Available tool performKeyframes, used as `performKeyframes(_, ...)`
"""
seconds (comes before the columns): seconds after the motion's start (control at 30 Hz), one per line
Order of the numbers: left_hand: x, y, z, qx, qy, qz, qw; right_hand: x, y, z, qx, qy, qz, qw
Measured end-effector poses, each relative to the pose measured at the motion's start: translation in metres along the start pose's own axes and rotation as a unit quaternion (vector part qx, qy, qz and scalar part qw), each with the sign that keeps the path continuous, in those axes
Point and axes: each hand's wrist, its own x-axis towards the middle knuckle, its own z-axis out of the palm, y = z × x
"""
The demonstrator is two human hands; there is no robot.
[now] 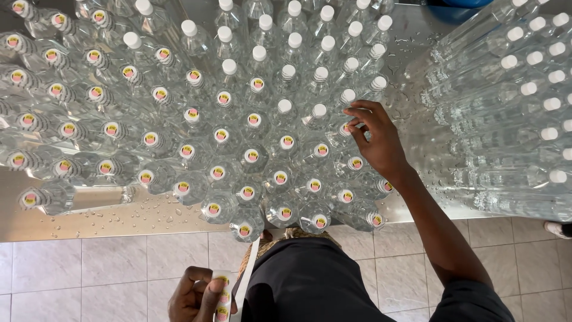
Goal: Applying small circular labels to the caps of plastic water bottles arranged on a metal table.
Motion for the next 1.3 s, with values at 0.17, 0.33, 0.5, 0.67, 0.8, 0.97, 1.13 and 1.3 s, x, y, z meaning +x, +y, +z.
performKeyframes(0.17, 0.003, -0.007, -0.003, 0.001, 0.003, -0.03, 1.0, 0.001, -0.003, -0.002, 0.001, -0.005, 0.006, 1.0)
performKeyframes(0.33, 0.004, -0.007, -0.004, -0.025, -0.02, -0.03, 0.999, 0.0, -0.006, 0.0, -0.046, -0.024, 0.033, 0.998)
performKeyframes(0.5, 0.001, -0.002, -0.002, -0.014, -0.017, -0.039, 0.999, -0.018, -0.005, 0.013, -0.301, -0.068, -0.053, 0.95)
performKeyframes(0.67, -0.002, 0.003, 0.001, -0.024, -0.017, -0.031, 0.999, -0.01, -0.004, 0.009, -0.209, -0.01, -0.02, 0.978)
performKeyframes(0.8, -0.003, 0.005, 0.0, -0.018, -0.02, -0.025, 0.999, 0.002, 0.005, 0.013, -0.04, 0.043, -0.015, 0.998)
performKeyframes(0.97, -0.004, 0.004, -0.003, -0.039, -0.013, -0.026, 0.999, 0.01, -0.012, 0.0, -0.019, 0.033, 0.024, 0.999)
performKeyframes(1.13, -0.006, 0.001, -0.005, -0.029, -0.003, -0.02, 0.999, 0.032, -0.037, -0.004, 0.019, 0.037, 0.029, 0.999)
performKeyframes(1.3, -0.01, 0.002, -0.007, -0.041, -0.011, 0.012, 0.999, 0.06, -0.021, 0.015, 0.103, -0.027, 0.097, 0.99)
